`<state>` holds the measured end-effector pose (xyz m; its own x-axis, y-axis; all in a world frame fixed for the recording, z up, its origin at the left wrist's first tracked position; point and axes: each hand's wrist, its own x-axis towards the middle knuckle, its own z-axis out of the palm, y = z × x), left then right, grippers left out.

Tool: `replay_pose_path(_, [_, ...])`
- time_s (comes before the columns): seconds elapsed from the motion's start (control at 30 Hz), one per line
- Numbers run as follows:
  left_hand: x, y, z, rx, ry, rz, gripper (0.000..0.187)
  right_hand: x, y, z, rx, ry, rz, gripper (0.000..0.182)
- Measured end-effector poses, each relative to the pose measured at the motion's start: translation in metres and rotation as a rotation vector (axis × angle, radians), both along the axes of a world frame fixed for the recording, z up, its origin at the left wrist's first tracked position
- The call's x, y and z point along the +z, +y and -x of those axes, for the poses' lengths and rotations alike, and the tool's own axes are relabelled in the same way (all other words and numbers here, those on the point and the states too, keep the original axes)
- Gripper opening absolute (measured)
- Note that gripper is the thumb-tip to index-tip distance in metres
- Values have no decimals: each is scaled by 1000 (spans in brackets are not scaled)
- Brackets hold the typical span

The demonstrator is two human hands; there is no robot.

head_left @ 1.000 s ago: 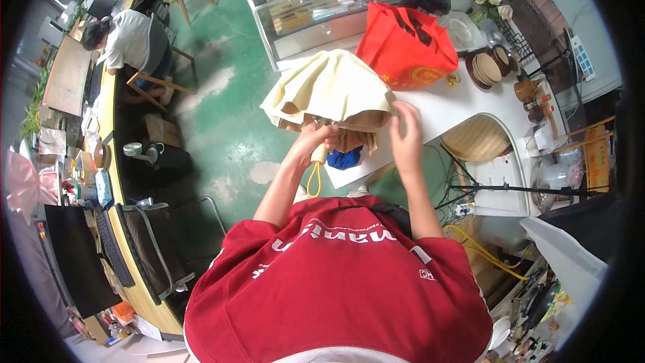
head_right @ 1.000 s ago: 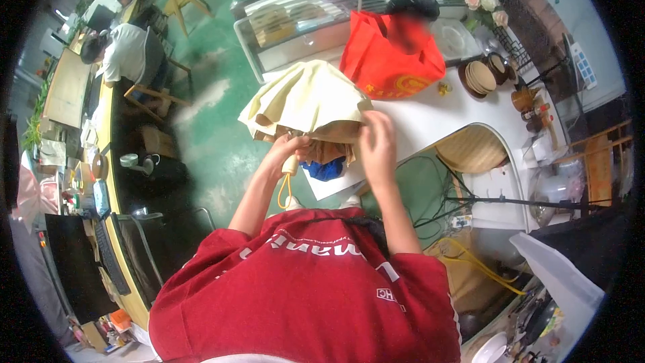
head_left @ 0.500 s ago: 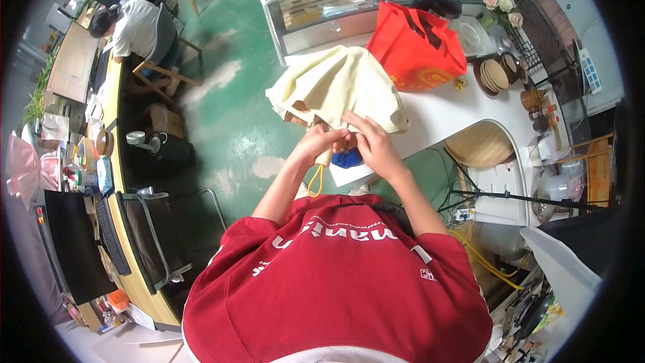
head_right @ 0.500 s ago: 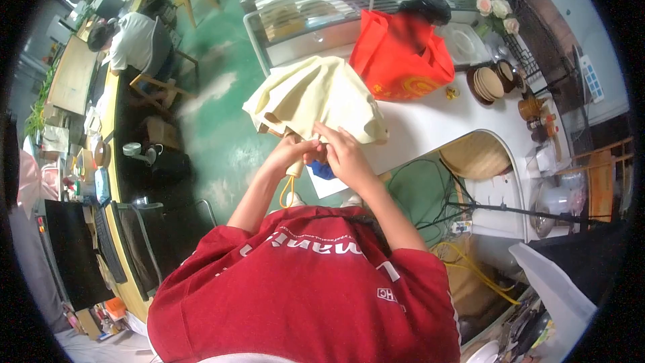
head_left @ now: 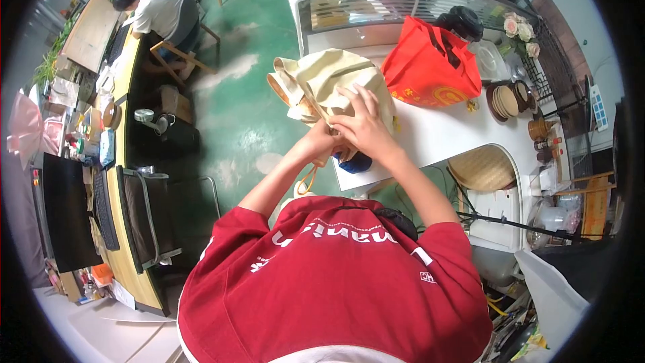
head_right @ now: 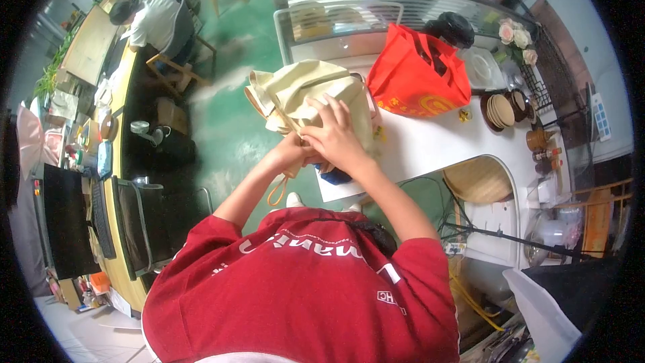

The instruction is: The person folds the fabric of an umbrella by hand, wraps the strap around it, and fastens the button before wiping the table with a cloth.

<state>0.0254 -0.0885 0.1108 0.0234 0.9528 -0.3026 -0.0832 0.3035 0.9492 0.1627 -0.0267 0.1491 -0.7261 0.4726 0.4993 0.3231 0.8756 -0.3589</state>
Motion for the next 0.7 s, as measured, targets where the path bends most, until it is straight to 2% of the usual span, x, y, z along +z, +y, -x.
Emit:
replay_pose_path(0.13, [2,-5,8,31,95,53,22,0,2,-7,65,-91,3,10])
replay_pose_path(0.2, [5,-5,11,-5,126,171,30,-2,3,-10,76,-84,50,10])
replay_pose_path(0.4, [6,-9,12,-44,132,165,35,-12,-5,-9,10,-29,46,11])
replay_pose_path(0.53, [6,-9,10,-38,85,120,37,-15,-9,-8,11,31,90,11])
replay_pose_path(0.7, [9,-13,13,-12,-7,231,35,-23,-15,-15,7,19,89,14])
